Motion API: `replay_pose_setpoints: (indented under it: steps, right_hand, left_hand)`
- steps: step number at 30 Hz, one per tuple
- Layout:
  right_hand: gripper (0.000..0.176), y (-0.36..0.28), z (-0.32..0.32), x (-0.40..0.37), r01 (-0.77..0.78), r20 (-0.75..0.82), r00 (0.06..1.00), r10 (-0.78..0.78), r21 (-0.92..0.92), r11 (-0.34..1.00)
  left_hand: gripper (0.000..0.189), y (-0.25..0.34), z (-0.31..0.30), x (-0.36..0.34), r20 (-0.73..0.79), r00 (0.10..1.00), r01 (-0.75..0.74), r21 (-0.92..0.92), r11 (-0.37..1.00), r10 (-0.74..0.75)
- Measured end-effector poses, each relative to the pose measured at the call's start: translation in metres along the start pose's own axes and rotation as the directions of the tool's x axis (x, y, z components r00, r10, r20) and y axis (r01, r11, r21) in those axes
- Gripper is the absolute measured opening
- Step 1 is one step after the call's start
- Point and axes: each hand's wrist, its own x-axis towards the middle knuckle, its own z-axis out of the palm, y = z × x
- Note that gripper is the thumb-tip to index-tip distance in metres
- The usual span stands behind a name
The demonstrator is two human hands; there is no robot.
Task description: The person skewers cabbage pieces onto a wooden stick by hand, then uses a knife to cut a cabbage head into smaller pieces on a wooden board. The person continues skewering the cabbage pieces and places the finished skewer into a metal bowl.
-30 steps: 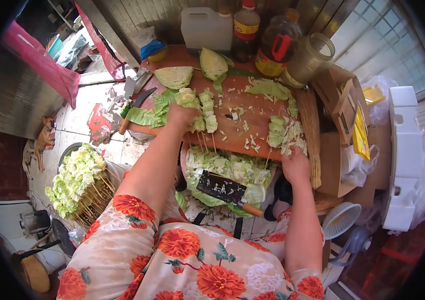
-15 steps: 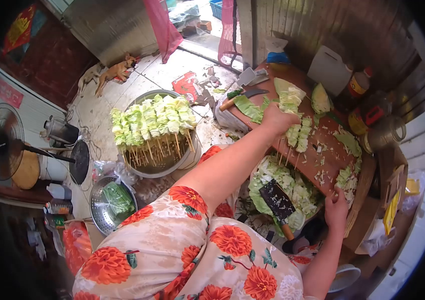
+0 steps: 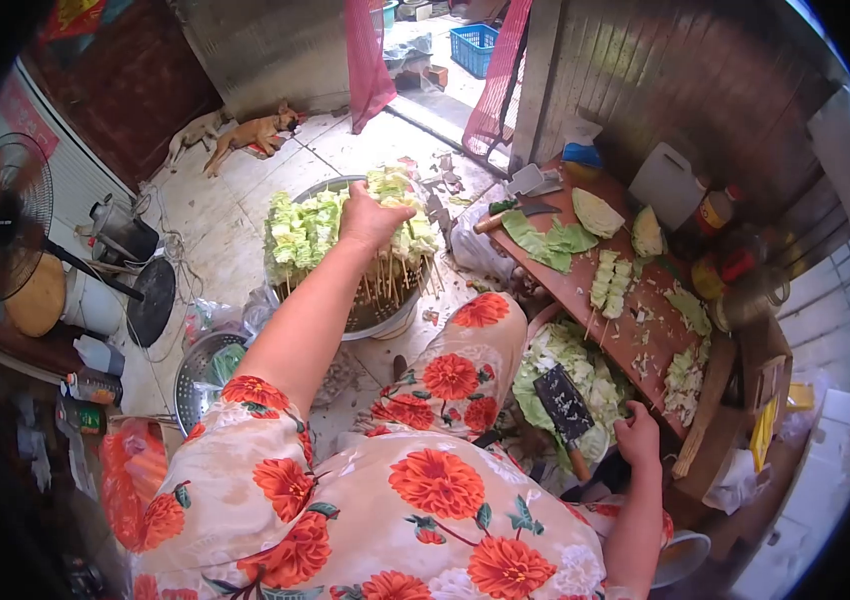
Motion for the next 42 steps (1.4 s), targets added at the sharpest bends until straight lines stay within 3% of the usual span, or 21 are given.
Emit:
replay_pose_setpoints:
  steps: [2,3,5,14,17,18,20,21,28,30,32,35,42]
  right_hand:
    - [0.044,-0.004,0.0,-0.003,-0.013,0.018,1.0,0.014,-0.032,0.999]
    - [0.044,-0.004,0.0,-0.004,-0.002,0.03,1.0,0.003,-0.04,0.999]
    - [0.044,-0.003,-0.001,-0.004,-0.001,0.041,0.999,0.002,-0.04,0.999]
    - [0.041,-0.006,-0.016,0.001,0.028,0.108,0.994,-0.023,-0.049,0.998]
    - [0.04,-0.009,-0.02,0.004,0.035,0.137,0.99,-0.026,-0.068,0.997]
    - [0.04,-0.01,-0.02,0.005,0.042,0.136,0.99,-0.032,-0.069,0.997]
    - [0.039,-0.013,-0.023,0.006,0.04,0.137,0.99,-0.031,-0.065,0.997]
    - [0.04,-0.014,-0.024,0.006,0.049,0.135,0.99,-0.04,-0.065,0.997]
    - [0.04,-0.013,-0.019,0.006,0.015,0.179,0.984,-0.003,-0.065,0.998]
    - [0.04,-0.013,-0.018,0.005,-0.004,0.206,0.978,0.02,-0.077,0.997]
    - [0.04,-0.015,-0.017,0.005,-0.015,0.233,0.972,0.036,-0.089,0.996]
    - [0.04,-0.016,-0.016,0.006,-0.011,0.234,0.972,0.032,-0.094,0.996]
    - [0.041,-0.017,-0.015,0.01,0.041,0.242,0.97,-0.014,-0.109,0.993]
  left_hand:
    - [0.093,-0.007,0.001,0.005,-0.033,0.995,0.099,0.219,0.971,-0.094]
    - [0.093,-0.003,0.004,0.002,-0.024,0.996,0.092,0.224,0.97,-0.089]
    - [0.092,0.007,0.009,-0.004,-0.105,0.988,0.151,0.432,0.889,-0.116]
    - [0.094,0.033,0.038,-0.005,-0.121,0.972,0.235,0.546,0.804,-0.202]
    - [0.088,0.044,0.041,-0.009,-0.203,0.954,0.297,0.54,0.788,-0.22]
    - [0.088,0.045,0.043,-0.01,-0.198,0.958,0.285,0.549,0.786,-0.209]
    - [0.081,0.039,0.045,-0.012,-0.171,0.984,0.136,0.587,0.798,-0.042]
    - [0.07,0.028,0.048,-0.007,-0.157,0.987,0.068,0.587,0.807,0.031]
    - [0.04,0.006,0.061,0.011,0.022,0.968,-0.203,0.662,0.722,0.251]
    - [0.032,0.007,0.061,0.016,0.155,0.946,-0.304,0.73,0.611,0.286]
    - [0.028,0.011,0.062,0.019,0.131,0.942,-0.302,0.735,0.607,0.309]
    - [0.036,0.02,0.062,0.019,0.084,0.985,-0.161,0.769,0.619,0.153]
    - [0.034,0.015,0.067,0.02,0.054,0.978,-0.168,0.78,0.602,0.204]
